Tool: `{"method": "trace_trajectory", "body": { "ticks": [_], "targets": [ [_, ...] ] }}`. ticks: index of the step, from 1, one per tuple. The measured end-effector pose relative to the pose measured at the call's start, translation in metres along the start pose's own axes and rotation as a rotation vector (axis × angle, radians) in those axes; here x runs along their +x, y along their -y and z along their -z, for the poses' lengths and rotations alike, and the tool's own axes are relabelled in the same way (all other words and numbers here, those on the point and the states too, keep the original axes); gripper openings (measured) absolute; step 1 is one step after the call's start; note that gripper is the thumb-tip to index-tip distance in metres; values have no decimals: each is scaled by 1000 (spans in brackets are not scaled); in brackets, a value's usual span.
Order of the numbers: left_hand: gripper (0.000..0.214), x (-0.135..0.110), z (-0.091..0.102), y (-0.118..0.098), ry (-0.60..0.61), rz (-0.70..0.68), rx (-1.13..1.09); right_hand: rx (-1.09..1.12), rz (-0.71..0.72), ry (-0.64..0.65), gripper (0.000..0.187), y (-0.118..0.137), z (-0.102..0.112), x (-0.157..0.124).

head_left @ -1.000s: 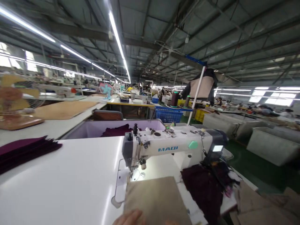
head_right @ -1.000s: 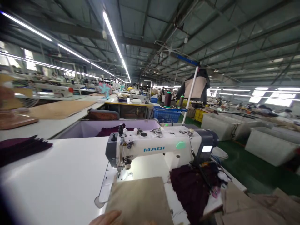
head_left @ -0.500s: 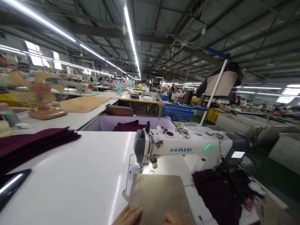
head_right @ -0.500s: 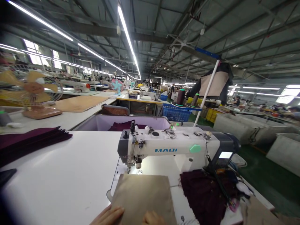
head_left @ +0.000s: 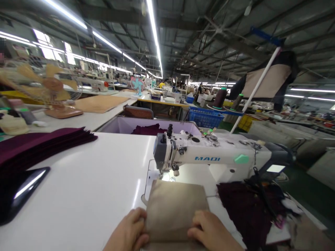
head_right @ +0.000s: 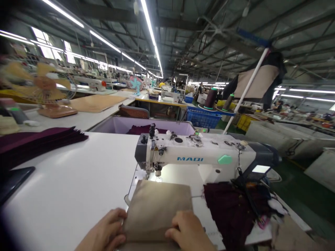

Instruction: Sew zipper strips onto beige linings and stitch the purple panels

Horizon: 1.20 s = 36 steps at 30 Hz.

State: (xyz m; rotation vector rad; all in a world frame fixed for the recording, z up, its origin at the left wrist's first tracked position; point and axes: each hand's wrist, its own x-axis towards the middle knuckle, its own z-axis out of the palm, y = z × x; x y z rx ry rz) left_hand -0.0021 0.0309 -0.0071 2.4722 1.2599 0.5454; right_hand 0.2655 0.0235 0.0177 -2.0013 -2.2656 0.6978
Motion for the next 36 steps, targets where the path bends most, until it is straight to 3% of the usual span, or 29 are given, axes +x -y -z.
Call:
{"method": "trace_trajectory", "body": {
  "ticks": [2,6,8,11,14,17,19,24,30,36],
  "targets": [
    [15,1,4,-6,-13,100,-11,-62,43,18,20,5,6,-2],
    [17,5,1,-6,-9,88,71,-237,83,87,28,12,12,-4],
    [12,4,-1,-3,-43,38,110,-270,57,100,25,15,12,-8],
    [19,-1,-2,0,-108,-161,215,-277,72,101,26,20,10,-20],
    [30,4,0,1,-59,-306,363,-351,268,42,47,23,7,-26],
    [37,26,2,4,-22,-309,483,-431,561,-70,45,25,5,-18],
    [38,46,0,8,-5,-326,520,-420,673,-75,41,26,2,-7],
    [34,77,-7,11,9,-383,487,-352,591,-162,43,25,-17,14],
    [30,75,-11,11,51,-411,317,-269,545,-264,42,20,-32,16],
    [29,77,-18,11,60,-378,296,-232,492,-190,41,20,-32,20]
  ]
}}
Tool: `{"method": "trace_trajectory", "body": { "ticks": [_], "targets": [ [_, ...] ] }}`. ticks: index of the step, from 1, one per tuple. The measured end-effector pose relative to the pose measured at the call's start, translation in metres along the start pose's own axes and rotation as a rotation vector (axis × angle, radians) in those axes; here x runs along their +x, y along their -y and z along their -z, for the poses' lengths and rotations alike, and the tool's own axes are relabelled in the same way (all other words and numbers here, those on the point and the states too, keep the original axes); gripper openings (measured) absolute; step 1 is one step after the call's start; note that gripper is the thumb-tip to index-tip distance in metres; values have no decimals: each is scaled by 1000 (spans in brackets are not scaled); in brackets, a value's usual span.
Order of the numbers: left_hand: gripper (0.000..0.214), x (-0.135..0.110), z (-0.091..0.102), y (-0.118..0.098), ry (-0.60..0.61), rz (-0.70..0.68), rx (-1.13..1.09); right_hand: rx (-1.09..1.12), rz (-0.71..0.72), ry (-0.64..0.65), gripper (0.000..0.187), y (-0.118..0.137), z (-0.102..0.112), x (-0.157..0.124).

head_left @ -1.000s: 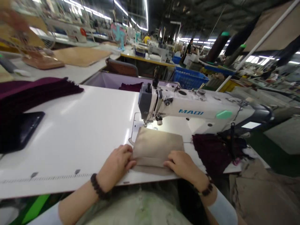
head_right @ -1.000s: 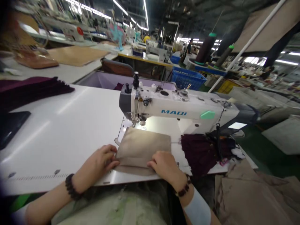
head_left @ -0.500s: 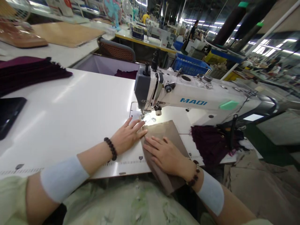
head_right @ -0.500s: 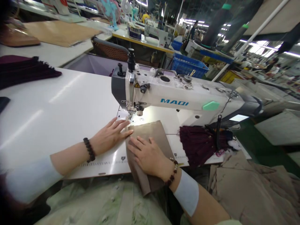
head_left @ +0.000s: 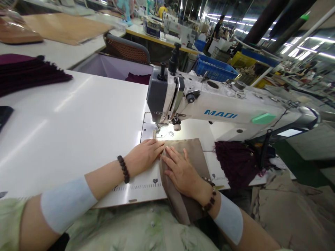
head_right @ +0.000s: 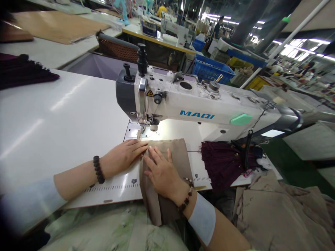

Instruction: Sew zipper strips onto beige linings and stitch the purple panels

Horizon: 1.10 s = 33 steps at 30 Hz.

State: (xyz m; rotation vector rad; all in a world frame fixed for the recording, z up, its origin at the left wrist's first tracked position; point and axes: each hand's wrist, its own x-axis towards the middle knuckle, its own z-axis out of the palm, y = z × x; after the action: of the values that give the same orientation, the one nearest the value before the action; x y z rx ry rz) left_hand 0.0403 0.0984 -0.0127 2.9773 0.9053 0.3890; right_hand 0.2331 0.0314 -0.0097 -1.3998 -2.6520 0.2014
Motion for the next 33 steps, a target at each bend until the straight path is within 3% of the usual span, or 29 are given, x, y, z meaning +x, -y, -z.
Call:
{"method": "trace_trajectory", "body": {
  "ticks": [7,14,21,25,28,30,33],
  "targets": [
    [28,2,5,-2,35,36,86,7,-82,38,45,1,2,11],
    [33,0,2,16,24,228,207,40,-95,82,47,-5,3,55],
    [30,16,3,37,38,290,110,48,-138,-24,47,-14,0,74],
    [32,1,21,9,-23,200,12,118,-96,-28,44,-21,-2,72],
    [30,-20,34,-26,-46,14,-111,166,-78,-8,44,-24,-1,71],
    [29,-33,37,-43,-81,-110,-245,177,-83,11,45,-24,1,71],
    [29,-48,35,-56,-87,-164,-336,150,-78,39,46,-23,3,71]
  ]
}}
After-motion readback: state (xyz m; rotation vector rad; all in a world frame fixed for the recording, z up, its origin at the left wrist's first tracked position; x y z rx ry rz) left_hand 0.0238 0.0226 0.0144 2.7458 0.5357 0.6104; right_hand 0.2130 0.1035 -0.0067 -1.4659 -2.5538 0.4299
